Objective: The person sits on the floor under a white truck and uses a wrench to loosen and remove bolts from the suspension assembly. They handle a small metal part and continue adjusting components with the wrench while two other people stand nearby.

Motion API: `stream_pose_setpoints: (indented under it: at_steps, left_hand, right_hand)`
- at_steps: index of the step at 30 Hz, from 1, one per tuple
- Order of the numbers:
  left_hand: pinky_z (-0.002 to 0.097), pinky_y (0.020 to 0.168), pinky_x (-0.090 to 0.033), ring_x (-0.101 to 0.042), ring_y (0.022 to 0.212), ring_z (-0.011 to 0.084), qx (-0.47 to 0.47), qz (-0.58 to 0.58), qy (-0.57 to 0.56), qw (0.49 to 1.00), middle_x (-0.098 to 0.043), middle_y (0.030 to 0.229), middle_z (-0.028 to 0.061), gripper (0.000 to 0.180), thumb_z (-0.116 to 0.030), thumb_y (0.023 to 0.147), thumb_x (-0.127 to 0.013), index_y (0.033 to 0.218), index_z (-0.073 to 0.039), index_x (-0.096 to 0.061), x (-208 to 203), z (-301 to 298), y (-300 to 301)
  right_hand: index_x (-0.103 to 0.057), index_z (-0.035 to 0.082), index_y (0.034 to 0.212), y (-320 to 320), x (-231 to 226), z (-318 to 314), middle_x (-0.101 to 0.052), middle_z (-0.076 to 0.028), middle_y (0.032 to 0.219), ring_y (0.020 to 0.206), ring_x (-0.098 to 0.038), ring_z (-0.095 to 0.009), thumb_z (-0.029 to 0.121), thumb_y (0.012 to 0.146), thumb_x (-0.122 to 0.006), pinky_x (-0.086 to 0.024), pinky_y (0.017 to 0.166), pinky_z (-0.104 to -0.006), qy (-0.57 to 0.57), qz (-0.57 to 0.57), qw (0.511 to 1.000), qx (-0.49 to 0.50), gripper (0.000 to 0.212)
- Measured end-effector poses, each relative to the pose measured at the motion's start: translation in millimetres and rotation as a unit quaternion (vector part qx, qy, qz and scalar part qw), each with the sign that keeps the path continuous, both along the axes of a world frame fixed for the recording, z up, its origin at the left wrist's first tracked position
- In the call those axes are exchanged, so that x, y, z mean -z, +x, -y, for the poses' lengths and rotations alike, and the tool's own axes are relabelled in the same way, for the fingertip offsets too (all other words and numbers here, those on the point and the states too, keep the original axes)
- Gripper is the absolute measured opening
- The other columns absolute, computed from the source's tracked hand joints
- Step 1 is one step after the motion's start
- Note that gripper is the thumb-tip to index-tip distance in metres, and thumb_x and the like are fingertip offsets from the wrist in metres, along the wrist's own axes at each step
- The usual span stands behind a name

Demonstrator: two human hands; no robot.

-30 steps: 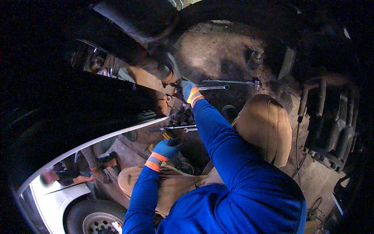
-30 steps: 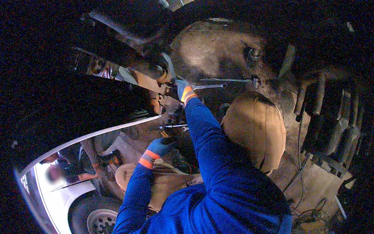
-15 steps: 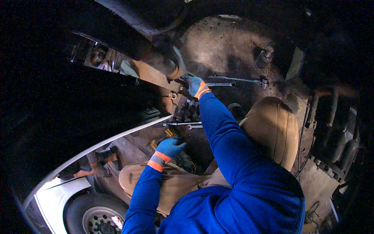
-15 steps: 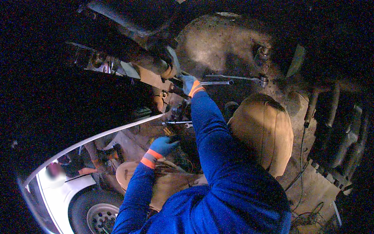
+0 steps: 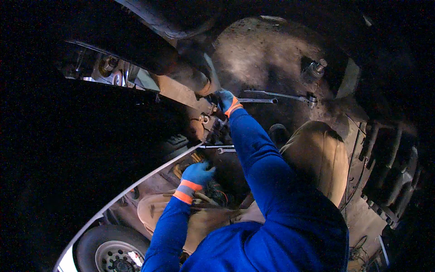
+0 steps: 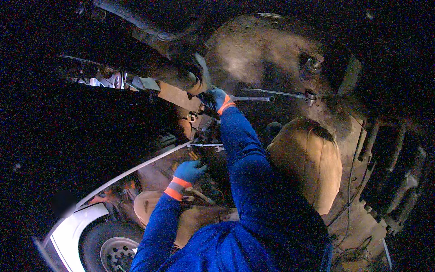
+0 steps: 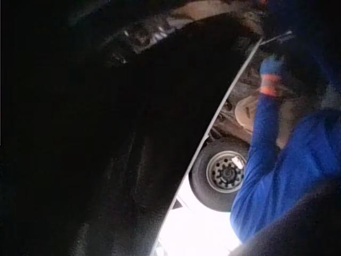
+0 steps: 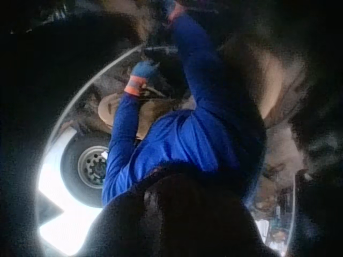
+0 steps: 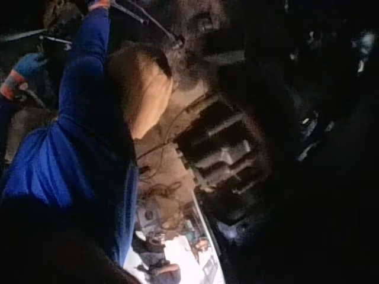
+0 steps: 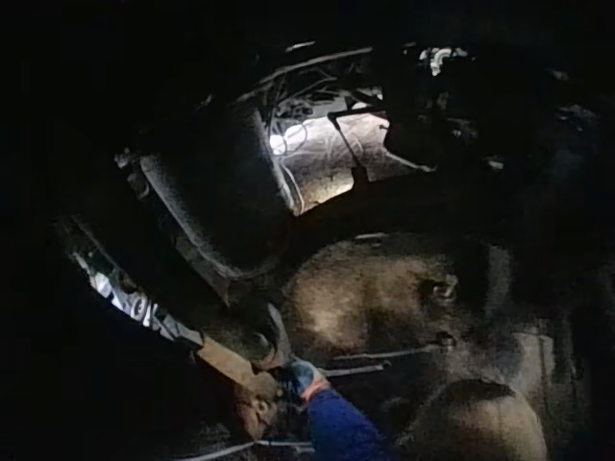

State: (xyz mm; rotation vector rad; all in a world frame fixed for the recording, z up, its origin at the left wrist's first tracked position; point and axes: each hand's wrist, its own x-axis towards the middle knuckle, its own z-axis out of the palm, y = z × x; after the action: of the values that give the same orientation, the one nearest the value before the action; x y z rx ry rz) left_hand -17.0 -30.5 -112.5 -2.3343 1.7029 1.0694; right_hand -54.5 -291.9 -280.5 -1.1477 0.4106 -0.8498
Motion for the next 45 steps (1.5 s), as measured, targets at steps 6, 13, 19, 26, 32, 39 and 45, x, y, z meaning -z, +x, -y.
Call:
stream_pose_setpoints:
  at_steps: [6,13,19,26,32,39,45]
  left_hand:
    - [0.0457,0.070,-0.047,-0.058,0.079,0.0395,0.086,0.029,0.010,0.996,-0.062,0.082,0.0197,0.039,-0.045,0.081,-0.052,0.085,-0.008,-0.064,2,-8,11]
    - [0.0433,0.077,-0.047,-0.059,0.087,0.0384,-0.025,0.007,0.084,0.996,-0.062,0.092,0.0217,0.045,-0.046,0.082,-0.052,0.092,-0.005,-0.065,-10,14,0]
    - [0.0436,0.079,-0.046,-0.058,0.089,0.0384,-0.046,-0.001,0.081,0.996,-0.062,0.095,0.0209,0.047,-0.047,0.082,-0.051,0.095,-0.005,-0.065,-18,11,-6]
    - [0.0426,0.081,-0.046,-0.057,0.093,0.0384,-0.033,-0.016,0.096,0.995,-0.061,0.099,0.0205,0.045,-0.046,0.083,-0.046,0.104,-0.010,-0.063,7,-3,8]
    - [0.0365,0.080,-0.047,-0.061,0.091,0.0309,-0.107,-0.098,0.040,0.989,-0.063,0.100,0.0182,0.039,-0.036,0.082,-0.053,0.109,-0.009,-0.061,21,14,6]
    - [0.0277,0.074,-0.044,-0.053,0.082,0.0128,-0.207,-0.287,-0.059,0.933,-0.062,0.101,0.0077,0.048,-0.020,0.083,-0.059,0.127,-0.004,-0.047,3,71,-48]
    - [0.0271,0.071,-0.044,-0.052,0.079,0.0120,-0.315,-0.348,-0.026,0.883,-0.063,0.094,0.0053,0.042,-0.017,0.084,-0.056,0.124,-0.006,-0.051,41,58,-37]
  right_hand:
    - [-0.058,0.002,0.110,-4,-48,-5,-0.062,-0.008,0.106,0.092,-0.059,-0.017,0.013,0.086,-0.052,-0.046,0.084,-0.0296,0.225,-0.022,0.972,-0.062,0.026]
    - [-0.050,0.002,0.116,-9,-17,11,-0.059,-0.014,0.111,0.099,-0.060,-0.025,0.009,0.087,-0.051,-0.051,0.085,-0.0396,0.433,0.247,0.851,-0.162,0.030]
    - [-0.055,0.003,0.114,-13,-12,8,-0.061,-0.009,0.109,0.098,-0.059,-0.019,0.005,0.081,-0.058,-0.047,0.087,-0.0326,0.208,0.168,0.955,-0.129,0.033]
    - [-0.055,0.002,0.114,-18,-17,2,-0.061,-0.009,0.108,0.099,-0.058,-0.020,0.000,0.074,-0.060,-0.046,0.088,-0.0292,0.002,0.054,0.997,-0.059,0.041]
    - [-0.061,0.004,0.108,-23,-40,5,-0.061,-0.011,0.109,0.101,-0.058,-0.023,0.001,0.077,-0.055,-0.044,0.091,-0.0301,-0.056,0.032,0.996,-0.054,0.032]
    - [-0.063,0.006,0.104,-46,-8,39,-0.062,-0.012,0.109,0.101,-0.057,-0.025,0.002,0.074,-0.053,-0.043,0.090,-0.0300,-0.435,-0.210,0.873,-0.065,0.032]
    - [-0.063,0.001,0.099,-44,-58,27,-0.066,-0.011,0.095,0.089,-0.062,-0.019,-0.001,0.074,-0.054,-0.046,0.084,-0.0271,-0.288,-0.112,0.949,-0.062,0.028]
